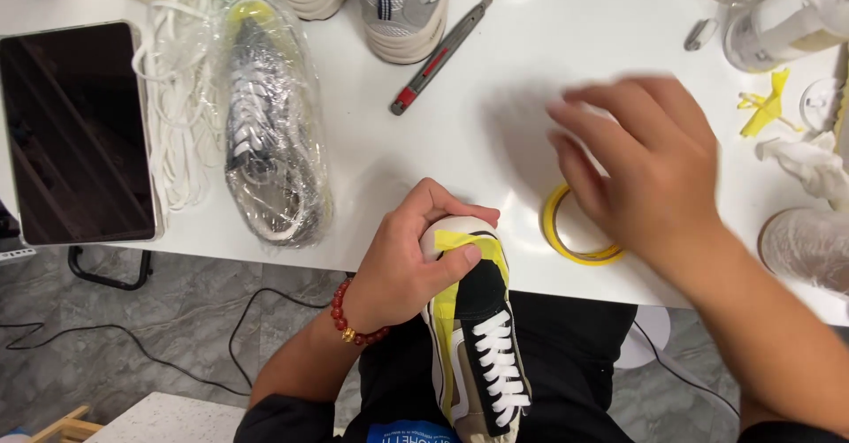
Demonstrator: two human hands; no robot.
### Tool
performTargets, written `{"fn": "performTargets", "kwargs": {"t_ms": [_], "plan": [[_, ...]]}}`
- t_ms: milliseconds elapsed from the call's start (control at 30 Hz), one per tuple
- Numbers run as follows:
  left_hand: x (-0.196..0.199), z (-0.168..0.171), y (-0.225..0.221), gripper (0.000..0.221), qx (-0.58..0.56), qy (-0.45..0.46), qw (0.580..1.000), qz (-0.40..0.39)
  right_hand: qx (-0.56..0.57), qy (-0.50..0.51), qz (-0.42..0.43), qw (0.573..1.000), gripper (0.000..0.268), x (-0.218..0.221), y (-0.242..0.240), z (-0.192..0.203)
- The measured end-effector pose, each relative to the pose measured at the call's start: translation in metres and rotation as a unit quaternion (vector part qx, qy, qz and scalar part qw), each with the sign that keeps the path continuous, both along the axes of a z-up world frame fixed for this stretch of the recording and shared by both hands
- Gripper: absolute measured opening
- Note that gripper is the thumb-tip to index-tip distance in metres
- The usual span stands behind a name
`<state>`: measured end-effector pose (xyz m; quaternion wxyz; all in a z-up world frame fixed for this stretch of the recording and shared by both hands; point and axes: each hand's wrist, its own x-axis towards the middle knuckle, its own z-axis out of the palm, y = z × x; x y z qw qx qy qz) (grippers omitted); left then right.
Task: Taping the edges of a sneaker and applying paint/dye for repair or customization.
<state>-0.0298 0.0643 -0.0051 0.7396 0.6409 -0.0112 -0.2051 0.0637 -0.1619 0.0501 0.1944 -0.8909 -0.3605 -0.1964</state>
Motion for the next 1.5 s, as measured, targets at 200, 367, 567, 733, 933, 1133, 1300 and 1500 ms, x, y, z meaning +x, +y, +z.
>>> {"fn": "performTargets", "kwargs": {"t_ms": [200,367,567,733,933,1133,1300,1500], "plan": [[-0.005,-0.010,0.007,0.045,-0.145,-0.044,0.988,0.005,-0.128,-0.086,0.086,0.984,0.042,0.076,0.044,-0.074],[-0.007,-0.025,0.016,0.038,-0.164,-0.063,0.984,0.001,-0.180,-0.108,0.142,0.967,0.030,0.083,0.062,-0.073],[-0.003,-0.037,0.015,0.032,-0.214,-0.040,0.976,0.014,-0.203,-0.076,0.125,0.968,0.018,0.088,0.052,-0.075],[0.001,-0.049,0.008,0.032,-0.231,-0.001,0.972,0.031,-0.237,-0.006,0.080,0.968,0.010,0.088,0.043,-0.075],[0.007,-0.053,0.007,0.034,-0.278,-0.021,0.960,0.028,-0.134,0.090,0.072,0.984,0.024,0.060,0.019,-0.035],[0.032,-0.050,0.001,0.030,-0.225,0.035,0.973,0.028,0.268,0.309,0.096,0.907,0.023,-0.004,-0.019,-0.017],[0.045,-0.043,-0.003,0.038,-0.295,0.178,0.939,-0.008,0.518,0.412,0.045,0.749,0.027,-0.045,-0.014,-0.018],[0.031,-0.054,-0.004,0.044,-0.335,0.196,0.919,-0.068,0.633,0.424,0.014,0.647,0.025,-0.111,-0.050,-0.112]]}}
